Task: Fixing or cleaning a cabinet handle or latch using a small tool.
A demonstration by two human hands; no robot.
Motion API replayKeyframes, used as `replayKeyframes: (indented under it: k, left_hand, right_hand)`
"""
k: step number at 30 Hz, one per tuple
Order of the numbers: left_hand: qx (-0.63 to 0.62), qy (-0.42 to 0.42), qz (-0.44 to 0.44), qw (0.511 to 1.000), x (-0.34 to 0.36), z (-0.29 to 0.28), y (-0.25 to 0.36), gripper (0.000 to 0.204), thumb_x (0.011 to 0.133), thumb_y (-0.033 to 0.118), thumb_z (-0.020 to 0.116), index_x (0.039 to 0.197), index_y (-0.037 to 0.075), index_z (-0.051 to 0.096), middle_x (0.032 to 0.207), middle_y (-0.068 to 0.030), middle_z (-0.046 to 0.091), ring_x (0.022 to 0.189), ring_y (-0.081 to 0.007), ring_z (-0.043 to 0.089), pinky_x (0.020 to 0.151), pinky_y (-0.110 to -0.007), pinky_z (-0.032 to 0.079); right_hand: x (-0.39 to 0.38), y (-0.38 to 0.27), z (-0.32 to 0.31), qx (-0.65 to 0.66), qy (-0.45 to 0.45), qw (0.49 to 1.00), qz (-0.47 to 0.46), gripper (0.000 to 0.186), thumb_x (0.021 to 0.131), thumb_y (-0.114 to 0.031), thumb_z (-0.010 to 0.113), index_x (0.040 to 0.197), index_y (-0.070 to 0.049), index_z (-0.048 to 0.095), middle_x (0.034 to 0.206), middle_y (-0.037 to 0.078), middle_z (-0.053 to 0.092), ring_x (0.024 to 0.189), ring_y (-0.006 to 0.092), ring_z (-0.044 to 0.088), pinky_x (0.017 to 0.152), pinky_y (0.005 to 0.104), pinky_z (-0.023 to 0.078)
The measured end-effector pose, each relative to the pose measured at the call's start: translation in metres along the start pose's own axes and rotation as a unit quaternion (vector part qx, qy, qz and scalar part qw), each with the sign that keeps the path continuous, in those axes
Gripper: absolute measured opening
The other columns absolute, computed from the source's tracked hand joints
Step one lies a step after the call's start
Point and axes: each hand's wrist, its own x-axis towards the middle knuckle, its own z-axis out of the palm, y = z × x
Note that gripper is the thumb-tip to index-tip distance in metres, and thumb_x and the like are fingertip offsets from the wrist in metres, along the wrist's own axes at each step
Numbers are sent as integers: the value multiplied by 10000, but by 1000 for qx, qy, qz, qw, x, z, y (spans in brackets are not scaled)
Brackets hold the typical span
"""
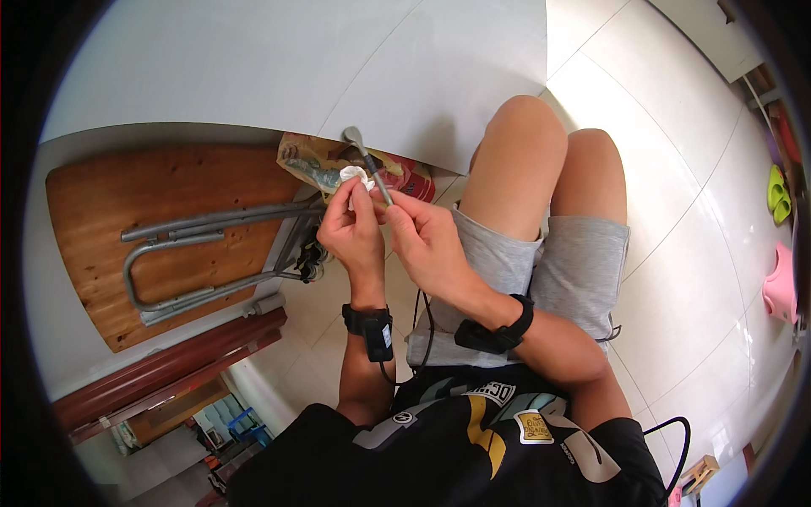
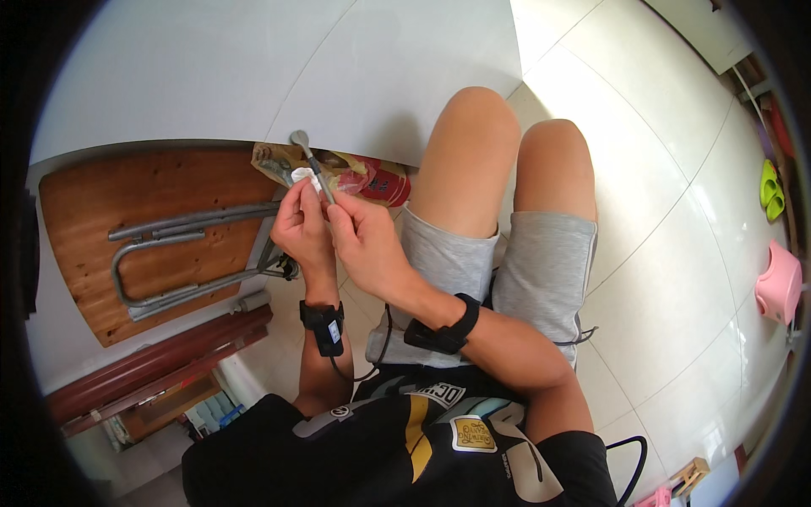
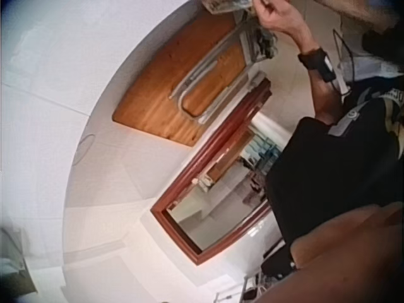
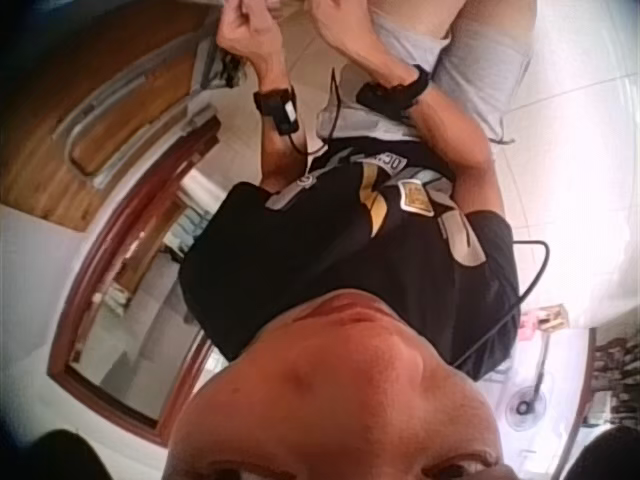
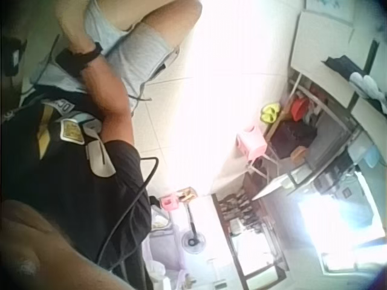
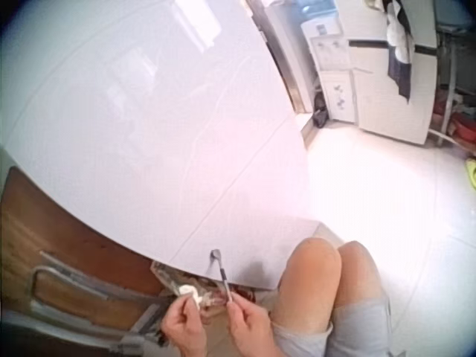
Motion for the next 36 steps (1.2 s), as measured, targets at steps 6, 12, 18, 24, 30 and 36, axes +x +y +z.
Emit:
replayKeyframes:
  k: [6,12,18,24,30,36]
  left_hand:
    - [-16,-1,0,1000,0,0,13,215,965,95,616,1105,-56,680,838,-120,718,590,-98,616,505,-236,502]
    - [-47,-26,8,999,-3,0,22,219,961,78,618,1132,-55,651,892,-131,717,636,-108,630,531,-235,514]
    - [-91,-57,20,994,-9,4,32,288,974,30,578,1239,-71,532,900,-158,696,658,-135,644,534,-243,521]
    - [-55,-82,1,995,-7,8,37,361,982,61,581,1310,-80,526,873,-144,695,644,-114,623,534,-242,514]
    - [-18,-37,-31,999,-5,9,27,235,974,97,617,1152,-41,684,843,-111,710,628,-98,612,535,-235,507]
    - [-9,-16,-31,999,-4,7,23,266,985,114,609,1169,-73,657,856,-125,700,632,-101,611,542,-237,510]
  right_hand:
    - [20,4,-20,27,84,995,52,252,1021,-106,493,1162,50,633,704,-33,551,590,19,434,514,215,367]
    - [27,0,-28,124,73,985,95,297,1052,-194,444,1167,23,610,613,-59,455,467,13,374,406,219,309]
    - [30,-4,-32,109,122,982,89,315,1066,-213,455,1249,13,576,602,-60,396,432,27,305,386,213,246]
    - [23,-1,-22,76,49,994,68,325,1061,-217,463,1274,1,575,602,-50,421,434,32,338,388,211,262]
    - [25,2,-25,37,69,992,98,330,1053,-205,464,1280,5,578,622,-25,482,435,52,382,393,225,291]
    - [31,-3,-34,121,74,986,88,332,1053,-210,449,1284,-11,578,584,-25,486,424,44,384,390,216,290]
